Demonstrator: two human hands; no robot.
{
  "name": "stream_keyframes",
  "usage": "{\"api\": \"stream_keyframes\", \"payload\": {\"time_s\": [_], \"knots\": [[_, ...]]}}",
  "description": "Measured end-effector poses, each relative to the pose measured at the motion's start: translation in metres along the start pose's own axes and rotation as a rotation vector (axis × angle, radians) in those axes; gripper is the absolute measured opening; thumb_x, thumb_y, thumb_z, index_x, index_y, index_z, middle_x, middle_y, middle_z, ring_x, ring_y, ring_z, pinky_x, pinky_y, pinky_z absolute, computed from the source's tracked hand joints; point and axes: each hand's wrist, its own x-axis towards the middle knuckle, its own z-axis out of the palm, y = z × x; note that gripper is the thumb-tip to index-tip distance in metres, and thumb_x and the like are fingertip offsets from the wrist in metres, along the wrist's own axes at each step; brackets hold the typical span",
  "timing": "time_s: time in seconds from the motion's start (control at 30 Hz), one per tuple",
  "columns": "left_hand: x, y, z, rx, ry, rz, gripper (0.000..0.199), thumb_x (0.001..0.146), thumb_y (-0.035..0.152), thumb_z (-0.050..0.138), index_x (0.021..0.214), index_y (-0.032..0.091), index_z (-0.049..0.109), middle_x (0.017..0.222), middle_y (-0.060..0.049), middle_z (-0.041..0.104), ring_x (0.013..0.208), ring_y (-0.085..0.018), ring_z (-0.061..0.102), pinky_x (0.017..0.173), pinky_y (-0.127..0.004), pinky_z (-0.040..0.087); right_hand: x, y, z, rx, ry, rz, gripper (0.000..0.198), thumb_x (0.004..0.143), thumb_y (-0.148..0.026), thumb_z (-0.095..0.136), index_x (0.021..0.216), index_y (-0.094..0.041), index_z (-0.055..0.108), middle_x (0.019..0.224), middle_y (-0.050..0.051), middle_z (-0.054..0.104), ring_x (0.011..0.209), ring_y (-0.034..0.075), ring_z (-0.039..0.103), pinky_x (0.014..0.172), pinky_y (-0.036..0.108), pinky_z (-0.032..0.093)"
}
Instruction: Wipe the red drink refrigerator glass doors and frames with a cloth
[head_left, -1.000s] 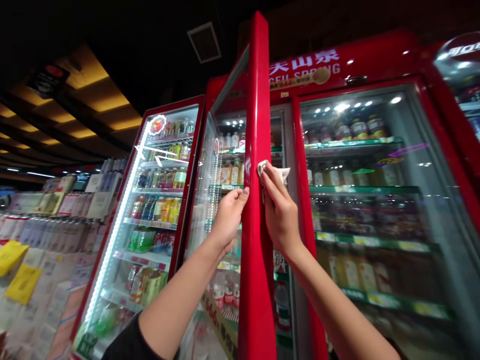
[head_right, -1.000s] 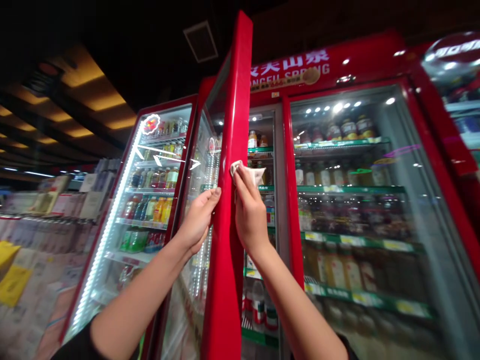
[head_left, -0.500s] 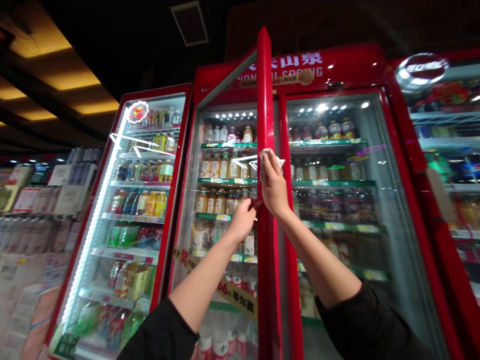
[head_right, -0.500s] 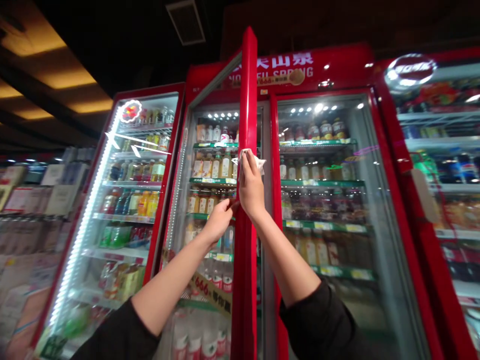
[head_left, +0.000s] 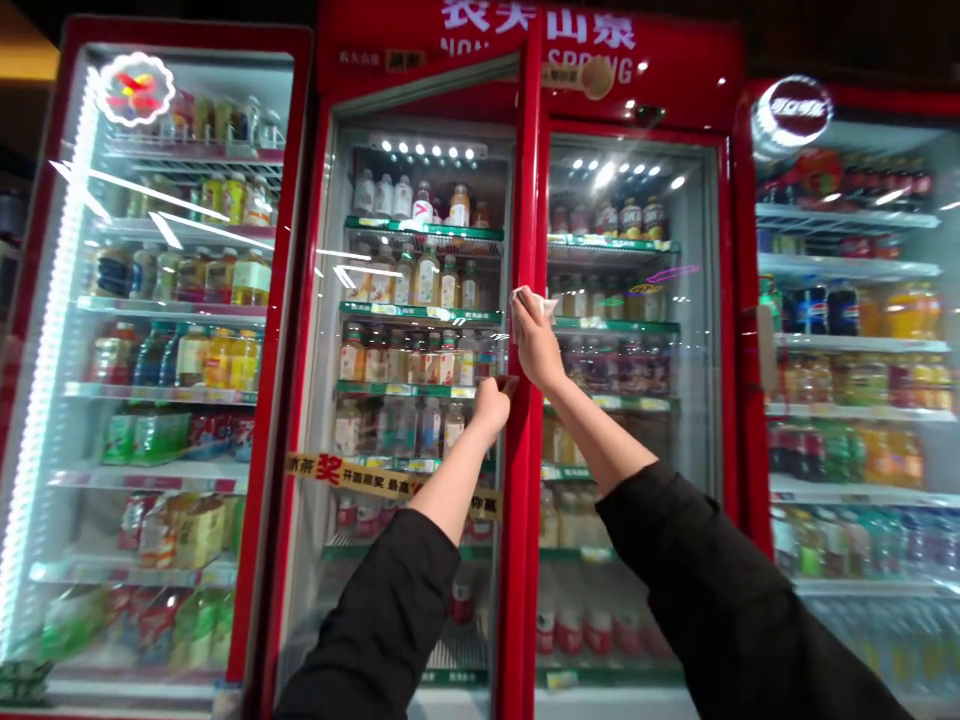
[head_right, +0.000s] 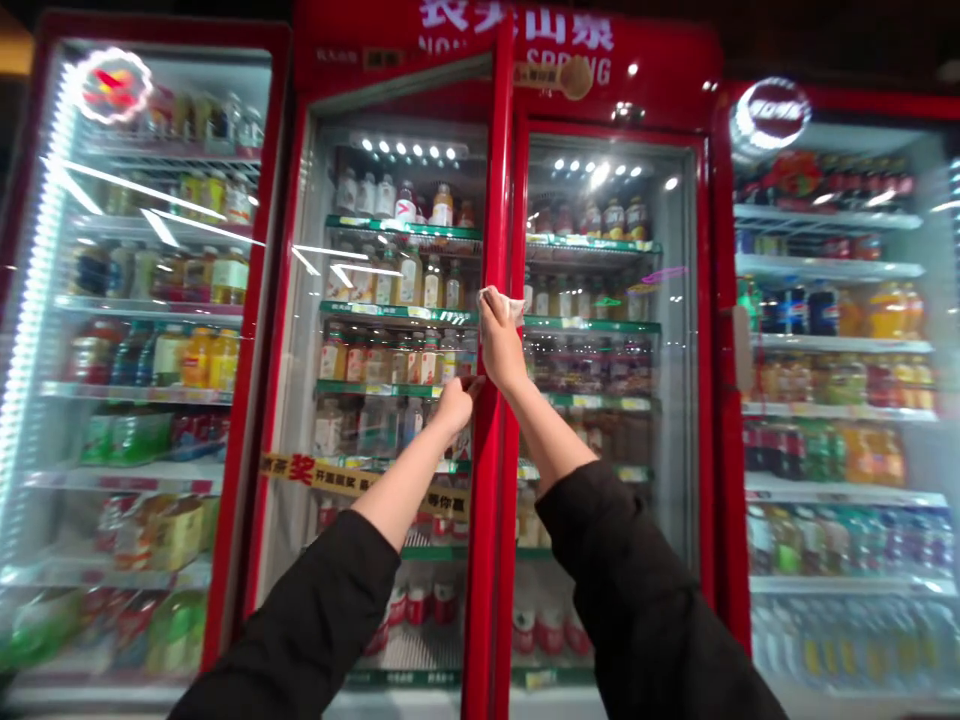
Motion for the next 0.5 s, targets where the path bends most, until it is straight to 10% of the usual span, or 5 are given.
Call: {"api": "stream_keyframes", "payload": {"time_s": [0.2,0.5], "knots": [[0.026,-0.023,0.013,0.094,0.032,-0.041,0.012,0.098,0.022,0.074,0.093,0.013,0.08,0.097,-0.011,0.084,0.095,-0.024,0.074,0.096,-0.037,0.056,-0.043,0.036,0.008,0.005,-0.101,-0.045,0.061,0.107,-0.022,0.037,0.166,-0.023,0.051,0.182,0.008,0.036,0.17,0.025,0.03,0.139,0.054,0.03],[0.053,-0.041,0.019,0.221,0.005,-0.039,0.009,0.099,0.019,0.076,0.1,0.013,0.083,0.109,-0.015,0.085,0.103,-0.024,0.077,0.098,-0.035,0.055,-0.007,0.063,0.019,-0.057,-0.134,-0.007,0.061,0.109,-0.02,0.032,0.166,-0.027,0.05,0.183,0.002,0.033,0.17,0.027,0.031,0.137,0.056,0.033]]}}
